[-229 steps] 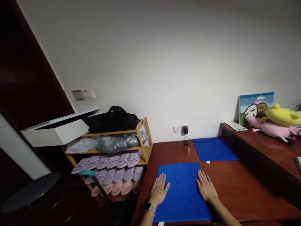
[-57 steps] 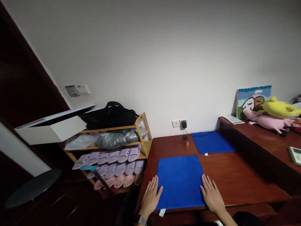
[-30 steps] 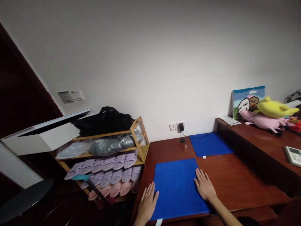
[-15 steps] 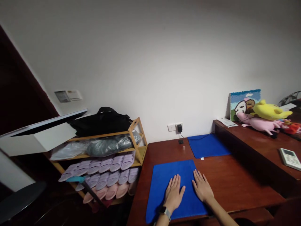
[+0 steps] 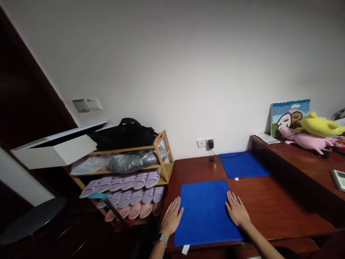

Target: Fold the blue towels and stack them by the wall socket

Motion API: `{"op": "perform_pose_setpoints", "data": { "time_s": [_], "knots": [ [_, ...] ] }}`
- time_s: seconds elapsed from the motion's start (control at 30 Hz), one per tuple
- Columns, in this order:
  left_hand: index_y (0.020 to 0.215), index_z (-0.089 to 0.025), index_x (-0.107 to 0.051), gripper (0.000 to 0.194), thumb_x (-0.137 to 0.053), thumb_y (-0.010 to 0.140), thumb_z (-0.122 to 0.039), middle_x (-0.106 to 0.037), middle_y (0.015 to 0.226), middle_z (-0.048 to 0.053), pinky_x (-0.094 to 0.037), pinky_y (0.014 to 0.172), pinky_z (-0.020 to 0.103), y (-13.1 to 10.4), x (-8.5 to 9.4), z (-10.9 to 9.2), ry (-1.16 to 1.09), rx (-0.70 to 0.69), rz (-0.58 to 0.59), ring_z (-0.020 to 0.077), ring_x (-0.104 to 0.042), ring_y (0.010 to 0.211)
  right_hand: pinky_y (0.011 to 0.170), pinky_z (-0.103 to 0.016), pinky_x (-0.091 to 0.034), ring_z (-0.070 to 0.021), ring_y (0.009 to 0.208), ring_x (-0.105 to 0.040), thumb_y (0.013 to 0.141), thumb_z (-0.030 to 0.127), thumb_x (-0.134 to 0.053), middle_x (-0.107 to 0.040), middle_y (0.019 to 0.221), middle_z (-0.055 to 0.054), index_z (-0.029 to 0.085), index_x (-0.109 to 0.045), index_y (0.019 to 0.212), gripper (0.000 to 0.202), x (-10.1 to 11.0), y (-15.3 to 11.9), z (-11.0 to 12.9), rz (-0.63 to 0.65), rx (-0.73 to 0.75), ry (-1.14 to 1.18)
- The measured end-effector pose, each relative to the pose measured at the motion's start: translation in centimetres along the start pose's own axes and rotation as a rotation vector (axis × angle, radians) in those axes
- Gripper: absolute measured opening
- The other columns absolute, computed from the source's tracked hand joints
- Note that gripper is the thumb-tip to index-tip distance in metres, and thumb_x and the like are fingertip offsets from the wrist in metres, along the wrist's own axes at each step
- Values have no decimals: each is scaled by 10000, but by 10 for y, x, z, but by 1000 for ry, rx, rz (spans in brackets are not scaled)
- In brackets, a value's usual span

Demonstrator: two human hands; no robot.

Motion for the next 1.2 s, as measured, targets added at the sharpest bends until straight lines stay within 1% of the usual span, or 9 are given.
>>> {"op": "perform_pose_setpoints", "data": {
  "time_s": [0.17, 0.47, 0.63, 0.77, 0.87, 1.0, 1.07, 1.13, 1.2],
  "knots": [
    [1623, -226, -356, 645, -273, 1073, -553, -375, 1678, 54, -289, 1284, 446, -3, 2, -8, -21, 5, -53, 217, -333, 1553, 1308, -440, -121, -219, 1605, -150, 1027, 494, -146, -190, 1725, -30, 116, -207, 1652, 733, -5, 9, -2, 39, -15, -19],
    [1600, -238, -410, 618, -299, 1065, -528, -416, 1658, 44, -316, 1274, 450, -4, 7, -9, -42, 2, -81, 218, -374, 1535, 1306, -404, -100, -208, 1609, -116, 1037, 465, -129, -162, 1736, -35, 99, -184, 1656, 722, 7, 55, 5, 34, -27, -35],
    [1592, -221, -423, 624, -328, 1054, -523, -419, 1656, 45, -310, 1278, 453, -3, 8, -2, -54, 20, -60, 223, -378, 1533, 1307, -389, -77, -196, 1610, -105, 1039, 472, -116, -149, 1737, -30, 100, -175, 1657, 723, 2, 57, 4, 16, -23, -32],
    [1544, -259, -503, 573, -294, 1060, -484, -523, 1597, 28, -371, 1250, 419, 4, 13, -6, -59, 68, -113, 212, -471, 1478, 1309, -393, -79, -192, 1610, -103, 1039, 472, -123, -151, 1735, -24, 104, -172, 1657, 721, 6, 55, 5, 17, -15, 8],
    [1534, -224, -519, 582, -243, 1067, -435, -536, 1589, 47, -367, 1256, 412, 19, 12, -50, -28, 53, -171, 217, -471, 1479, 1309, -398, -84, -193, 1610, -105, 1038, 474, -118, -157, 1734, -32, 96, -177, 1654, 725, 9, 54, 7, 16, -9, 27],
    [1612, -216, -388, 624, -236, 1075, -495, -400, 1672, 40, -291, 1296, 449, 45, -17, -156, -35, -213, -70, 231, -343, 1552, 1306, -409, -91, -201, 1609, -120, 1038, 457, -136, -169, 1731, -46, 97, -187, 1654, 715, 10, 54, 7, -2, -5, 35],
    [1648, -213, -290, 653, -218, 1075, -517, -320, 1704, 46, -255, 1308, 463, 55, -37, -196, -43, -304, -5, 232, -273, 1579, 1304, -409, -94, -205, 1608, -128, 1036, 437, -150, -180, 1729, -49, 98, -200, 1653, 705, 10, 54, 7, -3, -2, 24],
    [1661, -205, -234, 669, -186, 1075, -525, -277, 1714, 58, -234, 1313, 480, 62, -52, -212, -43, -321, 46, 235, -230, 1590, 1303, -403, -93, -204, 1608, -128, 1035, 430, -152, -186, 1729, -43, 102, -205, 1653, 701, 10, 54, 7, 1, 4, 14],
    [1663, -199, -221, 681, -164, 1073, -535, -262, 1715, 70, -224, 1312, 497, 66, -58, -204, -33, -284, 69, 243, -212, 1593, 1304, -398, -92, -200, 1609, -125, 1035, 439, -141, -186, 1730, -35, 106, -199, 1653, 704, 10, 54, 7, 5, 3, 10]
  ]
}}
Point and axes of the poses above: each hand's wrist, its own y-axis towards the middle knuckle, its own x-axis out of the back of the hand, z = x × y, the point moved 5 cm from there along y, towards the middle knuckle
